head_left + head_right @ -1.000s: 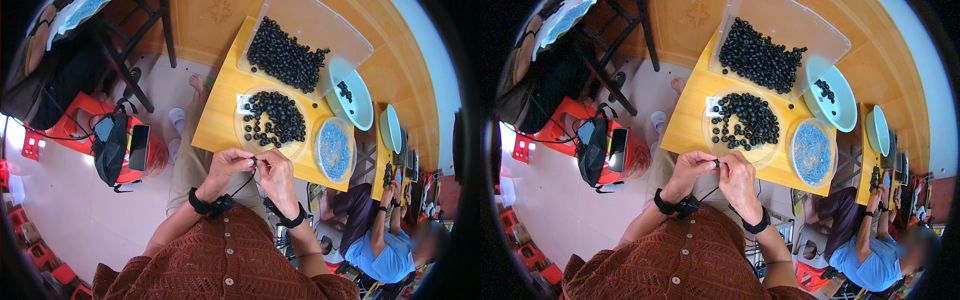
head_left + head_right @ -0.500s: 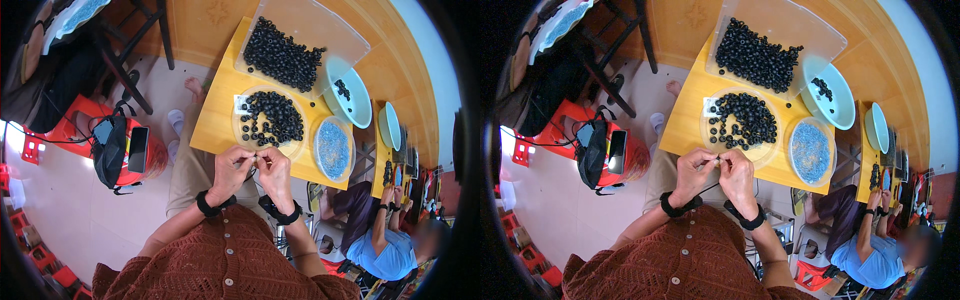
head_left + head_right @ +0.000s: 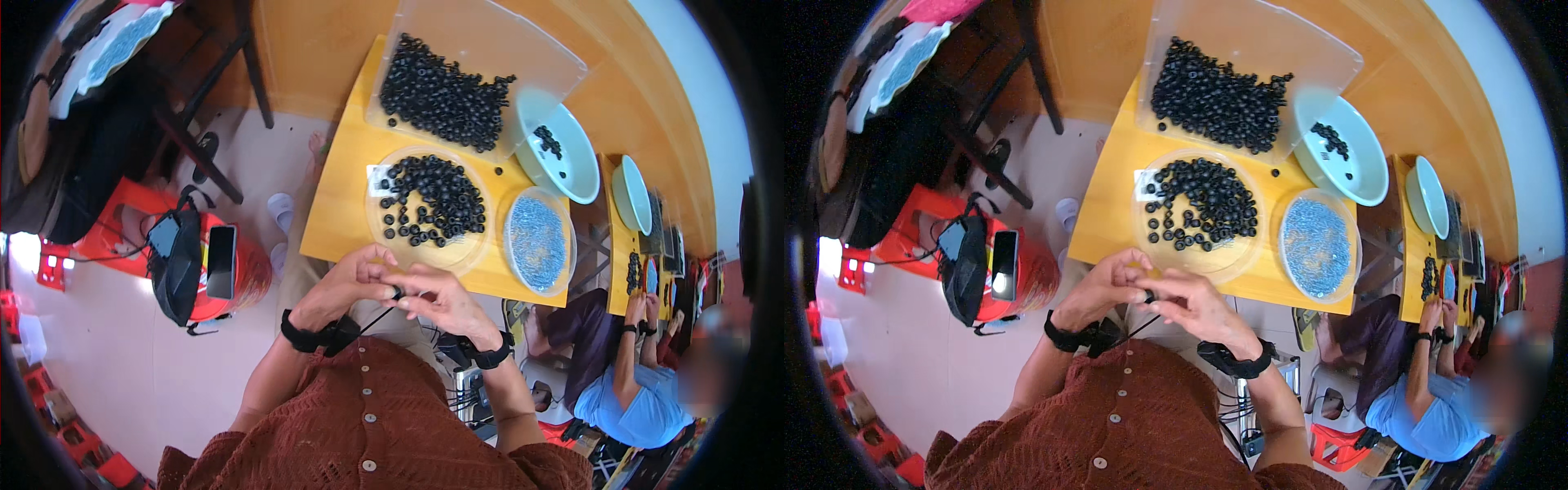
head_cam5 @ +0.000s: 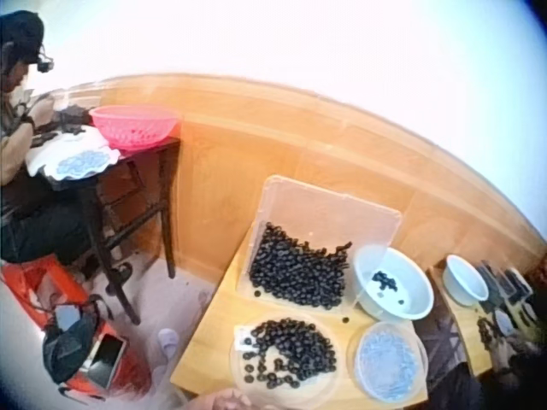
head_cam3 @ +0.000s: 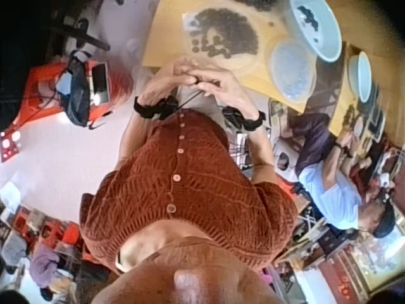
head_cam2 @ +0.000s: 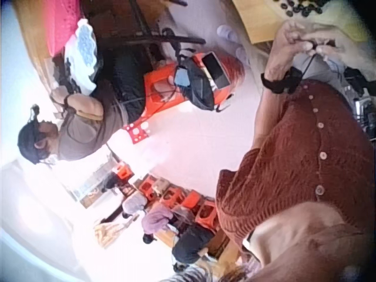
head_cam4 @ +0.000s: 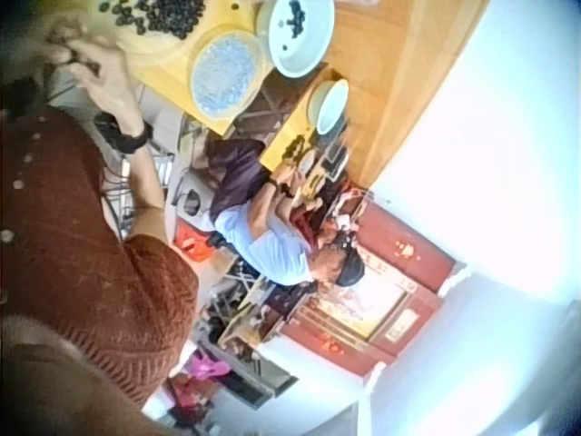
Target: Assembling small black plastic or rubber rings and components.
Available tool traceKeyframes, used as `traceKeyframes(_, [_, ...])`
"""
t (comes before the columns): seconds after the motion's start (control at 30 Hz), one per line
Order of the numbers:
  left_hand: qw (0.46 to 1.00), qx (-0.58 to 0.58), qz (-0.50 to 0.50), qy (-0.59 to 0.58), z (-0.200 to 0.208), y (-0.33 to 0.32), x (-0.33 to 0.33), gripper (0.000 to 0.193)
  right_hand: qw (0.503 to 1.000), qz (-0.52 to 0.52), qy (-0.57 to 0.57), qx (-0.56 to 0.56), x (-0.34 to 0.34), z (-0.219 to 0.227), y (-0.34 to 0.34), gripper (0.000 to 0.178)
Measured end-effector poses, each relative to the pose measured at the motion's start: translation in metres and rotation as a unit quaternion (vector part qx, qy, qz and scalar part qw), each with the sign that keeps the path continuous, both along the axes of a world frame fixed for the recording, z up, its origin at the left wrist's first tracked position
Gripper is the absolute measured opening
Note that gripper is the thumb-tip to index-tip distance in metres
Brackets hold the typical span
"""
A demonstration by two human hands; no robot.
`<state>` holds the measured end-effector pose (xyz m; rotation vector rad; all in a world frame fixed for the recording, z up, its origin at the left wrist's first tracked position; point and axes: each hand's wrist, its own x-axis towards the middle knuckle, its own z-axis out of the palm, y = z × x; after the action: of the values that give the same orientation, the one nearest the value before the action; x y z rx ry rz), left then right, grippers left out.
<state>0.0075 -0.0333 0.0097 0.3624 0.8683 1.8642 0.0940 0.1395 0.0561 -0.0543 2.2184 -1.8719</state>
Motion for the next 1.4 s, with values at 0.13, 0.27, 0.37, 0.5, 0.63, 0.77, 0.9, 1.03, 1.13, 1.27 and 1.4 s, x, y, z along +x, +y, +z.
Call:
traceKeyframes(0.13, [0.998,0.020,-0.057,-0.019,-0.010,-0.006,-0.002,0.038,0.995,0.076,0.027,0.066,0.000,0.008,-0.003,0.028])
traceKeyframes(0.27, [0.995,0.031,-0.071,-0.061,-0.014,-0.005,0.001,0.037,0.991,0.064,0.073,0.087,0.004,0.000,-0.008,0.020])
traceKeyframes(0.37, [0.992,0.032,-0.081,-0.086,-0.016,-0.005,0.003,0.037,0.987,0.053,0.115,0.098,0.007,-0.001,-0.012,0.020])
traceKeyframes(0.5, [0.989,0.022,-0.088,-0.113,-0.019,-0.004,0.003,0.036,0.982,0.027,0.113,0.148,0.011,-0.002,-0.017,0.022])
traceKeyframes(0.63, [0.994,0.000,-0.069,-0.080,-0.011,0.000,0.005,0.028,0.964,-0.026,0.171,0.203,0.015,-0.006,-0.021,0.025])
traceKeyframes(0.77, [0.989,-0.083,0.098,0.075,0.000,0.019,0.018,0.020,0.949,-0.072,0.154,0.265,0.018,-0.014,-0.031,0.027])
traceKeyframes(0.9, [0.968,-0.127,0.130,0.172,0.000,0.034,0.036,0.019,0.940,-0.043,0.158,0.299,0.024,-0.034,-0.038,0.023])
traceKeyframes(1.03, [0.969,-0.135,0.201,0.053,-0.005,0.038,0.045,0.028,0.936,-0.065,0.167,0.303,0.027,-0.031,-0.047,0.013])
traceKeyframes(1.13, [0.965,-0.130,0.223,0.050,-0.002,0.039,0.047,0.031,0.929,-0.071,0.188,0.311,0.029,-0.033,-0.049,0.012])
traceKeyframes(1.27, [0.972,-0.130,0.195,0.033,-0.004,0.037,0.046,0.029,0.927,-0.080,0.198,0.308,0.029,-0.035,-0.048,0.014])
traceKeyframes(1.4, [0.951,-0.125,0.278,0.040,-0.003,0.035,0.040,0.022,0.937,-0.142,0.165,0.274,0.018,-0.029,-0.017,0.018])
